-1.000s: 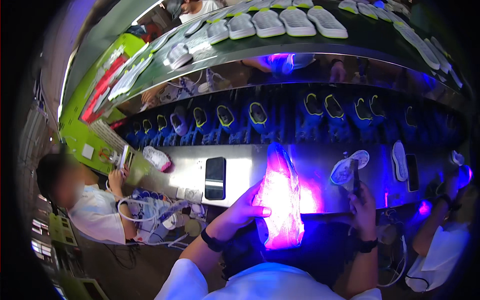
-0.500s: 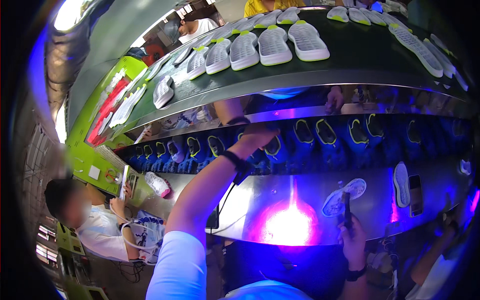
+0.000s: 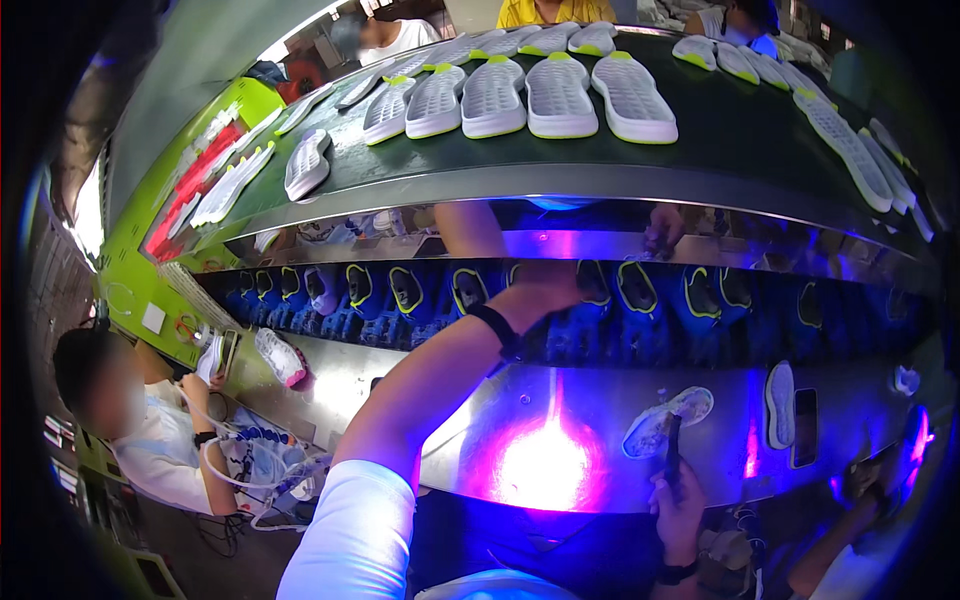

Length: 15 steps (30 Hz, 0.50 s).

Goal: The person is using a brush to apply glue to the bottom of shoe uppers at a workstation.

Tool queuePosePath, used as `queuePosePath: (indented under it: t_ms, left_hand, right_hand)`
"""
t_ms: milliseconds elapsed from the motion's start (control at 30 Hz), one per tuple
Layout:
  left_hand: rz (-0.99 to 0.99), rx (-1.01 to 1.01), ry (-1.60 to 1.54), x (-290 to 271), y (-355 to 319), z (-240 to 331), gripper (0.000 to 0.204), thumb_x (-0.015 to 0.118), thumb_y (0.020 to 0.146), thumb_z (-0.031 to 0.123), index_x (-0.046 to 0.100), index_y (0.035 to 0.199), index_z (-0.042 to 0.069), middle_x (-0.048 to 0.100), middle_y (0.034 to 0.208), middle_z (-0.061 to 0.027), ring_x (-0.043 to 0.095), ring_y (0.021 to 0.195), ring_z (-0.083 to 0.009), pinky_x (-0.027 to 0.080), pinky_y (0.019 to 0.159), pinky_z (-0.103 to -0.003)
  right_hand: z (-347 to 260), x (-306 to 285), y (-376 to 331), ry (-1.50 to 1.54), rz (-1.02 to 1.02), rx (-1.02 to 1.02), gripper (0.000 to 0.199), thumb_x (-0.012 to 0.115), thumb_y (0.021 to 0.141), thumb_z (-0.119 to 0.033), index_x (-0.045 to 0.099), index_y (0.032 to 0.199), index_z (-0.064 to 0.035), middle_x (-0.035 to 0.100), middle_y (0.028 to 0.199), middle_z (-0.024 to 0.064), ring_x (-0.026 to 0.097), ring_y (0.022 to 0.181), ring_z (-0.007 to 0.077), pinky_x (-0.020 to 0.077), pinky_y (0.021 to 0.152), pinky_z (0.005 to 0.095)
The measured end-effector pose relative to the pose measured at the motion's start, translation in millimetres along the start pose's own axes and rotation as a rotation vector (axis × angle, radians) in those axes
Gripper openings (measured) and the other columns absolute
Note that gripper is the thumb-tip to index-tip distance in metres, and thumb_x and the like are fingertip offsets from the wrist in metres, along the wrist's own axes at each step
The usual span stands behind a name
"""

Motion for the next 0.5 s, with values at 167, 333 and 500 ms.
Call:
queuePosePath:
  t_ms: [167,333,500]
  left_hand:
    - [0.258,0.181,-0.078,22,-2,14,0.088,0.09,0.059,0.047,0.06,0.127,-0.001,0.066,0.124,-0.0247,0.06,0.122,-0.0417,0.049,0.105,-0.047]
    - [0.166,0.043,-0.17,32,-20,-4,0.108,0.095,0.052,0.033,0.046,0.142,-0.002,0.054,0.14,-0.0286,0.047,0.133,-0.0481,0.046,0.109,-0.051]
    - [0.17,0.077,-0.055,25,-29,12,0.118,0.092,0.056,0.043,0.036,0.15,-0.001,0.039,0.15,-0.0318,0.039,0.139,-0.0516,0.039,0.115,-0.053]
  right_hand:
    - [3,9,4,0.029,-0.024,-0.021,0.042,0.056,0.097,0.006,0.055,0.139,0.0023,0.065,0.093,0.0054,0.056,0.061,0.0069,0.0472,0.053,0.0223]
    - [20,10,-1,-0.01,-0.008,0.011,0.041,0.058,0.098,0.0,0.054,0.139,0.0017,0.064,0.093,0.0037,0.055,0.06,0.0057,0.0447,0.051,0.0209]
    - [11,-2,6,-0.026,-0.036,-0.011,0.041,0.059,0.098,0.0,0.054,0.139,0.002,0.064,0.092,0.004,0.055,0.061,0.0057,0.0447,0.05,0.0208]
Point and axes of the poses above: each hand's wrist, its own y-axis towards the middle knuckle, its own x-axis out of the palm, z = x × y, the point moved 10 cm from there along y, towards the middle knuckle
